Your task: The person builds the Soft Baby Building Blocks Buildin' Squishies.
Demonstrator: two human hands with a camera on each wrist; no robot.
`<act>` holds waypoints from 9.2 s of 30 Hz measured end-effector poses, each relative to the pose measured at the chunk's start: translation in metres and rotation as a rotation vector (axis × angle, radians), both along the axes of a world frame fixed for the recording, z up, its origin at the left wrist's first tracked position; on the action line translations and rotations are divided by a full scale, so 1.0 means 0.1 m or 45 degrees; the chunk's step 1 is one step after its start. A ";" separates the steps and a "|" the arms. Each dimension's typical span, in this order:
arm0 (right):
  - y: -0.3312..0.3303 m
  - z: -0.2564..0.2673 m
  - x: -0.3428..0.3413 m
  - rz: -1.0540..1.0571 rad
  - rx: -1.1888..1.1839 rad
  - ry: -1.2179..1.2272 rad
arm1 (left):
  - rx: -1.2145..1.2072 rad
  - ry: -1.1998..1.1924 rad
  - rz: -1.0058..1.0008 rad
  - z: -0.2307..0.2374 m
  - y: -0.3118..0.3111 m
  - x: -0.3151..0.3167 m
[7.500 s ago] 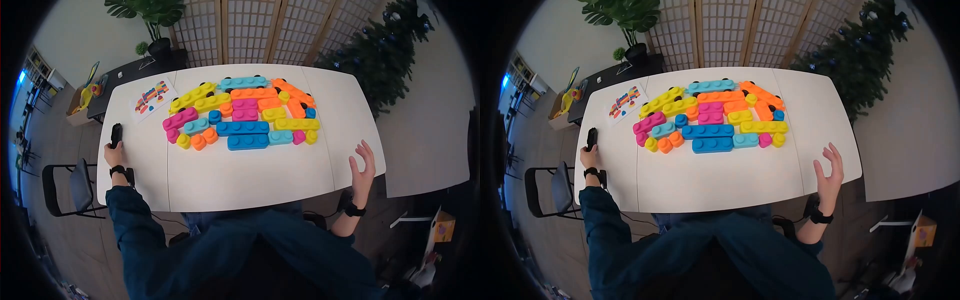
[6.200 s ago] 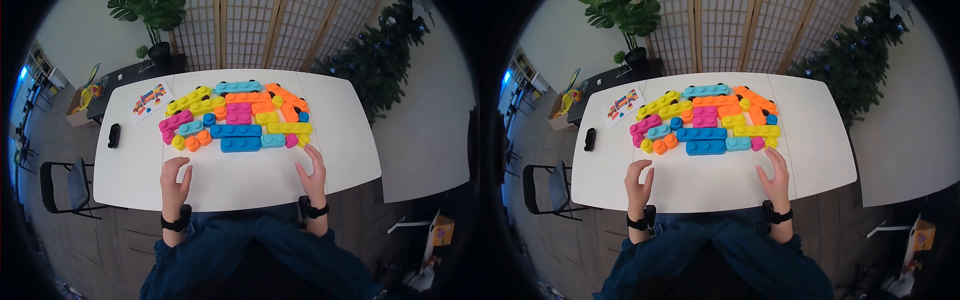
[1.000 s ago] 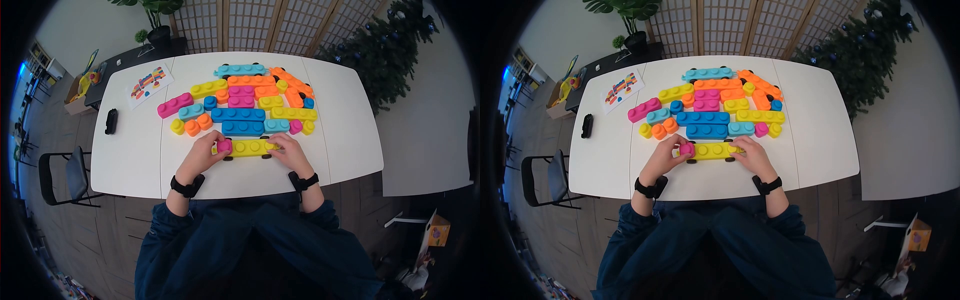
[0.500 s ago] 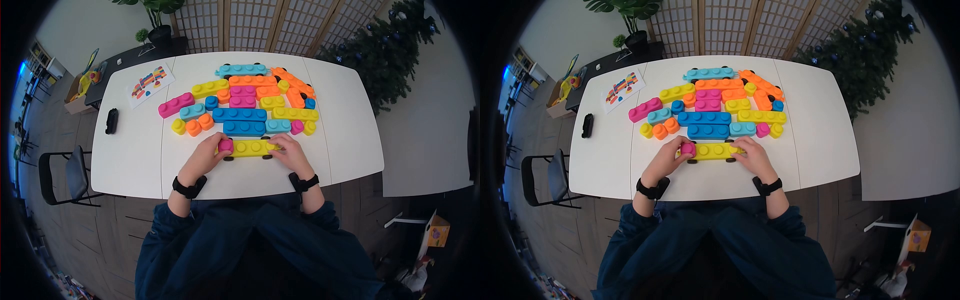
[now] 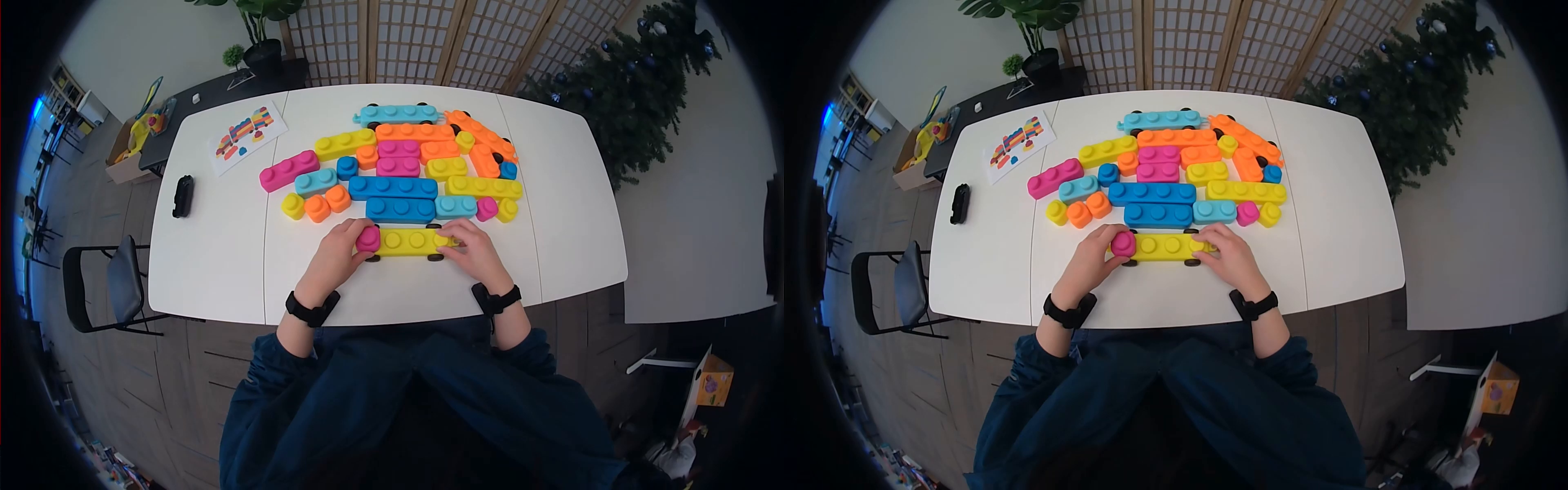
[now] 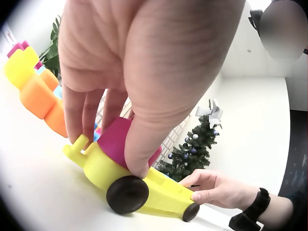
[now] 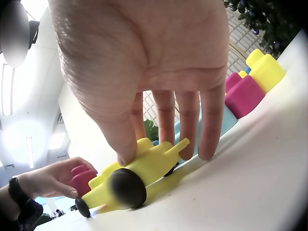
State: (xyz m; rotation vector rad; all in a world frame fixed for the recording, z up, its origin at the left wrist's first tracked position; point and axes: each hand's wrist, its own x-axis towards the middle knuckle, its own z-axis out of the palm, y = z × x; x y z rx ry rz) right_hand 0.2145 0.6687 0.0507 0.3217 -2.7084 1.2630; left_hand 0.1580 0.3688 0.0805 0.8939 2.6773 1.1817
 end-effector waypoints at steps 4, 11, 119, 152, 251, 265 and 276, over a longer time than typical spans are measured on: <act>0.01 -0.02 -0.01 0.008 0.015 -0.007 | 0.088 0.072 -0.026 0.21 -0.09 -0.05; 0.01 -0.01 -0.01 0.014 0.009 0.003 | 0.128 0.392 0.553 0.10 -0.91 -0.93; -0.11 0.13 -0.08 0.101 -0.061 0.048 | -0.200 0.043 0.667 -0.32 -0.97 -0.79; -0.17 0.09 -0.10 0.096 -0.102 0.005 | 0.224 -0.104 -0.187 0.26 0.14 -0.11; -0.10 0.35 0.03 0.129 -0.169 0.119 | 0.181 -0.142 -0.170 0.13 0.12 -0.07; -0.06 0.32 -0.03 0.191 -0.068 0.097 | 0.282 -0.197 -0.108 0.06 0.11 -0.07; -0.10 0.30 -0.02 0.163 -0.084 0.112 | 0.266 -0.249 -0.155 0.09 0.09 -0.14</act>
